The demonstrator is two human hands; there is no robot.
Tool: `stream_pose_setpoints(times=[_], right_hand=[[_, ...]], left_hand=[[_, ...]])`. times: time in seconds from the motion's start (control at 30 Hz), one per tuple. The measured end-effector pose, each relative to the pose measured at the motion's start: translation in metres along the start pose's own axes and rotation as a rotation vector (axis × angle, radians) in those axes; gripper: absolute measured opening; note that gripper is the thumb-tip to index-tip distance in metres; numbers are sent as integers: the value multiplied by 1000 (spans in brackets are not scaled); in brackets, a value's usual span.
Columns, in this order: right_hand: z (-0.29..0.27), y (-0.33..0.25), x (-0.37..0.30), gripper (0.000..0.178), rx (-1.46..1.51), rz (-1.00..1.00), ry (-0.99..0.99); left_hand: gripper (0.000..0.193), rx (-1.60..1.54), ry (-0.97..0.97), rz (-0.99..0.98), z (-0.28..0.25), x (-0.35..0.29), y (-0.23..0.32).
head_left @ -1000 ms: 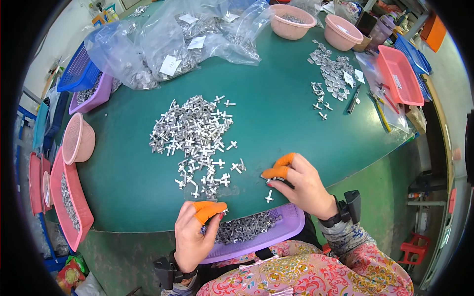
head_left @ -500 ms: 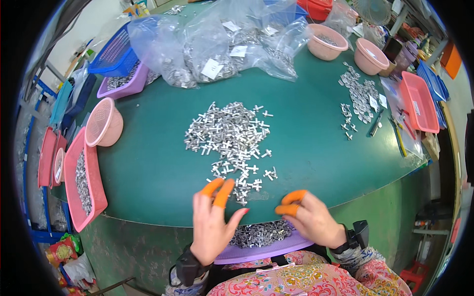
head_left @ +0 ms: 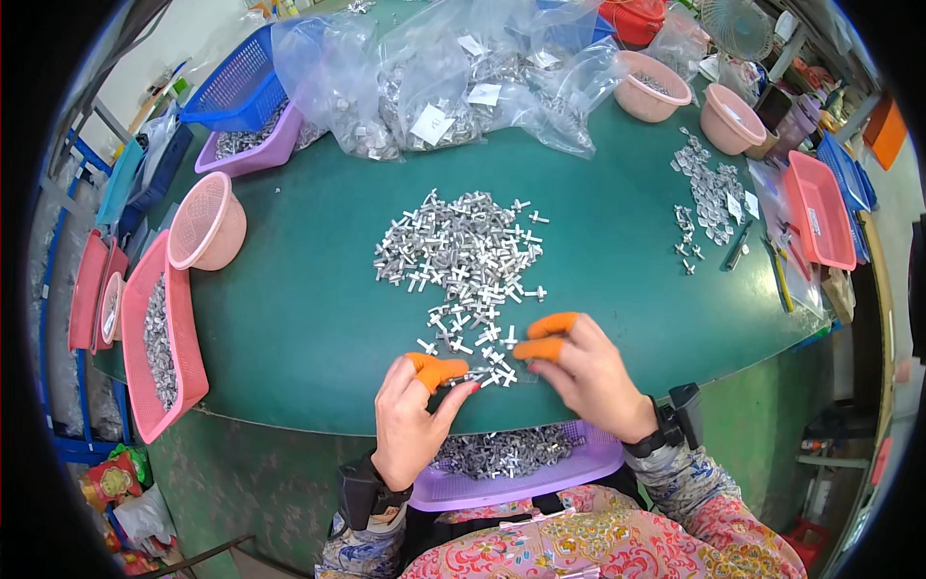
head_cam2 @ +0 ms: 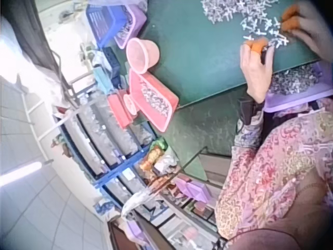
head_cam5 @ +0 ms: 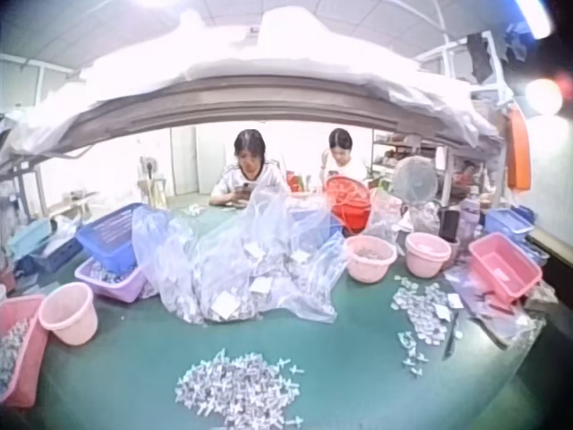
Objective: The recorder sorts small metal parts and uses a handheld scanner to scan them.
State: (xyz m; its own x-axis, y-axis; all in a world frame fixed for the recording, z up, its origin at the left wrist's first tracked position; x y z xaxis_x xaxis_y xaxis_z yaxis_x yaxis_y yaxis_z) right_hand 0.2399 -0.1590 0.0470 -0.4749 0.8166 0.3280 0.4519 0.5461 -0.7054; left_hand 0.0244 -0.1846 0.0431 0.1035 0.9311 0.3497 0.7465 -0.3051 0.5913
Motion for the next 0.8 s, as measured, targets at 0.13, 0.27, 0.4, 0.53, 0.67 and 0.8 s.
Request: stream_pose_setpoints(times=[0.13, 0.27, 0.4, 0.53, 0.67, 0.8], right_hand=[[-19, 2, 1, 32, 182, 73, 121], [-32, 8, -5, 35, 147, 95, 168], [-38, 13, -14, 31, 65, 104, 171], [-33, 3, -15, 29, 23, 106, 161], [-22, -2, -21, 27, -33, 164, 95], [-20, 5, -27, 26, 30, 94, 81]], left_hand=[[30, -160, 39, -45, -1, -1, 1], [23, -186, 51, -110, -4, 1, 1], [21, -92, 31, -74, -8, -2, -3], [23, 10, 100, 11, -12, -3, 0], [37, 55, -35, 46, -8, -9, 11], [30, 50, -59, 47, -6, -16, 10]])
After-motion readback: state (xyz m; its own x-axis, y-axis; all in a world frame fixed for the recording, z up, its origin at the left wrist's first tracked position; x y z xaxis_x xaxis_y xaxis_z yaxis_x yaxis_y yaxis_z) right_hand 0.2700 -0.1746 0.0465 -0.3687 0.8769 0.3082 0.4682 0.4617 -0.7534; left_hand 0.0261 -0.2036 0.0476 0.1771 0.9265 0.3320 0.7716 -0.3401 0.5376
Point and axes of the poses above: each hand's wrist, its own x-axis towards the middle knuckle, its own z-axis out of the palm, y = z × x, the point moved 4 cm from there along x, towards the middle knuckle, and after that the axes turned 9 degrees about x, right-handed, at the moved point
